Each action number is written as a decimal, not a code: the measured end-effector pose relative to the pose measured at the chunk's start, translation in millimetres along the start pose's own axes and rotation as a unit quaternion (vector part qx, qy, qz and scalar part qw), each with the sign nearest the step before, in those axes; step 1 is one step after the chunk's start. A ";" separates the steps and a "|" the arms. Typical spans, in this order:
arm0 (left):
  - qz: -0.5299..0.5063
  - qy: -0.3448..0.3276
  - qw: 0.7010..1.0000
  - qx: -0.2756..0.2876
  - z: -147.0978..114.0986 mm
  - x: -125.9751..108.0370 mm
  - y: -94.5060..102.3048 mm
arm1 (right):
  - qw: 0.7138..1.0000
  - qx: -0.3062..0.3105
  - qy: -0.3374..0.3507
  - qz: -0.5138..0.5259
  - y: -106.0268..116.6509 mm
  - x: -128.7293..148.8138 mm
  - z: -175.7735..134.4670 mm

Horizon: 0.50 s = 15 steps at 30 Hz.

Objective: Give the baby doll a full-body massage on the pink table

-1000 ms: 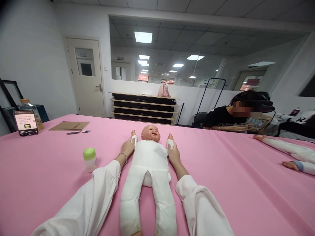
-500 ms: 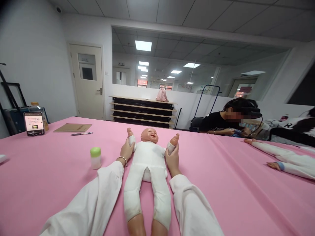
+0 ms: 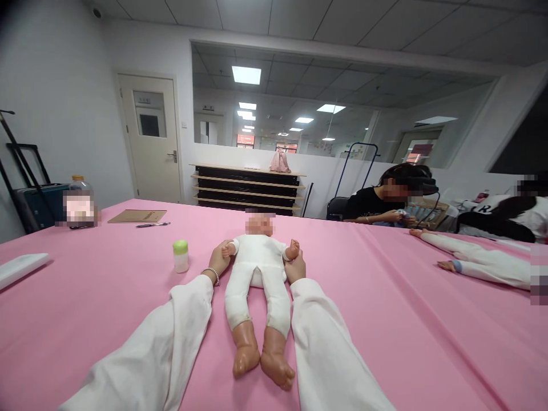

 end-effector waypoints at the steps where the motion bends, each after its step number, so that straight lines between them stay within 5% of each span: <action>1: -0.005 0.004 1.000 -0.002 1.1 0.9 -1.3 | 1.000 -0.002 0.003 0.003 -0.9 -0.7 0.9; 15: 0.105 0.058 0.993 -0.017 55.5 14.0 -31.8 | 0.998 -0.021 0.062 0.001 -28.5 -12.3 55.0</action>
Point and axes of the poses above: each hand's wrist, its own z-axis towards the middle knuckle, its own y-axis out of the back of the hand, x = y × z, the point moved 8 cm from there along z, towards the middle knuckle, and after that the axes turned 11 degrees about z, right-handed, at the moved point
